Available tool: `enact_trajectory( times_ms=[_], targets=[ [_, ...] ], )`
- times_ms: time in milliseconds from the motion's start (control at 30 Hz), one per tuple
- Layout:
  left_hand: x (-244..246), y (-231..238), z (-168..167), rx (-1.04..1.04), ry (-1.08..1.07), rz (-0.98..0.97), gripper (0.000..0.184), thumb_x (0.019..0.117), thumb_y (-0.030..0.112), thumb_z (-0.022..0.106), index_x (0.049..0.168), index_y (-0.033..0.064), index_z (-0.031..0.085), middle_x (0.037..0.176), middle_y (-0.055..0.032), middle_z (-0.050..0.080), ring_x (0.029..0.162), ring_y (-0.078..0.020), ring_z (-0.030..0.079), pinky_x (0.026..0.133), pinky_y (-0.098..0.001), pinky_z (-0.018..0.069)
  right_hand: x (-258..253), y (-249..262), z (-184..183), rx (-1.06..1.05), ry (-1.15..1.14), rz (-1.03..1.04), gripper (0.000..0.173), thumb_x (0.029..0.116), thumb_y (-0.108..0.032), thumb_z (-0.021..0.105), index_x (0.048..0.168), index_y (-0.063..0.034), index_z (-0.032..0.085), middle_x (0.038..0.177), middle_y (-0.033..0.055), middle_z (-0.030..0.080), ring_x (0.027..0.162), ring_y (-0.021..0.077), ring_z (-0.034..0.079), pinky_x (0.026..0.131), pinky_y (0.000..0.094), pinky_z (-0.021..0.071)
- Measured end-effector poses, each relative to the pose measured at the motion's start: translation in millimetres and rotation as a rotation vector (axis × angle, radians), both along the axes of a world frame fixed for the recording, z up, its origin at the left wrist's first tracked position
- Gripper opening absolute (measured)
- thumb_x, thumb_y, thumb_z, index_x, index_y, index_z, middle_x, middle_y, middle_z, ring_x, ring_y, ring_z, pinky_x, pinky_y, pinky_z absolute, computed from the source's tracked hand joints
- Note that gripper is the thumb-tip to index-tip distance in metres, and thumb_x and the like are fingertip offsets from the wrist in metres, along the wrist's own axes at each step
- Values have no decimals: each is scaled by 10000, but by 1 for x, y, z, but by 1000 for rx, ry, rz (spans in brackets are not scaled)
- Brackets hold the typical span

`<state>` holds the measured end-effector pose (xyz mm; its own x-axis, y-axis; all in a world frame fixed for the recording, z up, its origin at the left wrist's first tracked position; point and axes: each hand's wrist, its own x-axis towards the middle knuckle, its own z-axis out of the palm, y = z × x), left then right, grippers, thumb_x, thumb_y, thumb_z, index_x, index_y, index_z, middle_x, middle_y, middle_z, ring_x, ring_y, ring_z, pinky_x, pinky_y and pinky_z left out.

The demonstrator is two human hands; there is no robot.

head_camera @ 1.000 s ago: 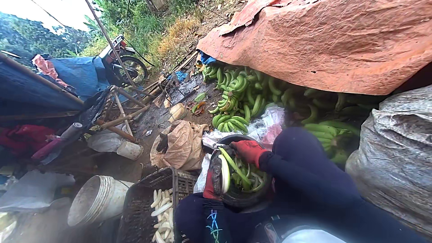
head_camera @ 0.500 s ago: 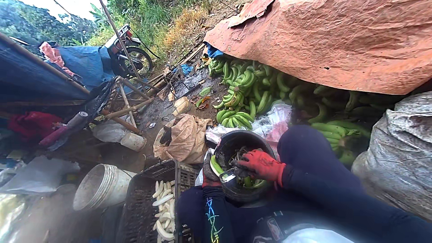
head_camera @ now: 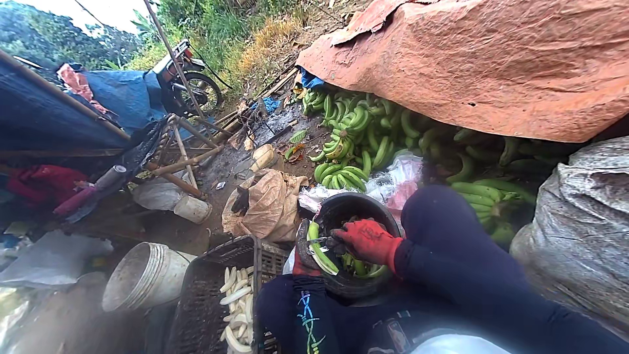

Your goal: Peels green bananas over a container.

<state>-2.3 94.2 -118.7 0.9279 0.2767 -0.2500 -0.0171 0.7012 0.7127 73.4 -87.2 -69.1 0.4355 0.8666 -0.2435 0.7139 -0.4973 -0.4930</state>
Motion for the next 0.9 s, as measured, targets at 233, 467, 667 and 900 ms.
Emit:
enact_trajectory(
  times_ms=[233, 467, 667, 900],
  targets=[
    [5, -19, 5, 175, -133, 49, 595, 1106, 402, 82, 1092, 57, 566, 805, -13, 637, 727, -65, 636, 650, -242, 554, 3, 19, 13, -64, 103, -244, 394, 1077, -232, 467, 1434, -78, 531, 1277, 273, 631, 1178, 464, 634, 897, 634, 510],
    [1, -7, -7, 453, 11, 54, 426, 1116, 313, 313, 1349, 36, 537, 1121, -99, 678, 995, -134, 671, 879, -332, 578, 12, 31, 9, -50, 269, -376, 387, 1086, -226, 440, 1432, -72, 523, 1332, 233, 636, 1264, 401, 615, 1009, 604, 484],
    [-13, 1, -10, 551, 96, 20, 411, 1105, 241, 336, 1355, -15, 537, 1152, -140, 674, 1016, -160, 671, 906, -345, 572, 28, 20, -20, -35, 285, -472, 400, 1096, -265, 425, 1425, -68, 538, 1346, 226, 636, 1283, 391, 606, 1043, 601, 465],
    [-2, 22, -15, 25, 21, 32, 548, 1105, 370, 190, 1112, 17, 609, 738, -49, 639, 580, -106, 626, 532, -236, 554, 14, -19, -35, 182, 224, 89, 436, 1012, -120, 623, 1447, -98, 601, 1325, 246, 646, 1230, 429, 613, 1043, 611, 446]
  ],
)
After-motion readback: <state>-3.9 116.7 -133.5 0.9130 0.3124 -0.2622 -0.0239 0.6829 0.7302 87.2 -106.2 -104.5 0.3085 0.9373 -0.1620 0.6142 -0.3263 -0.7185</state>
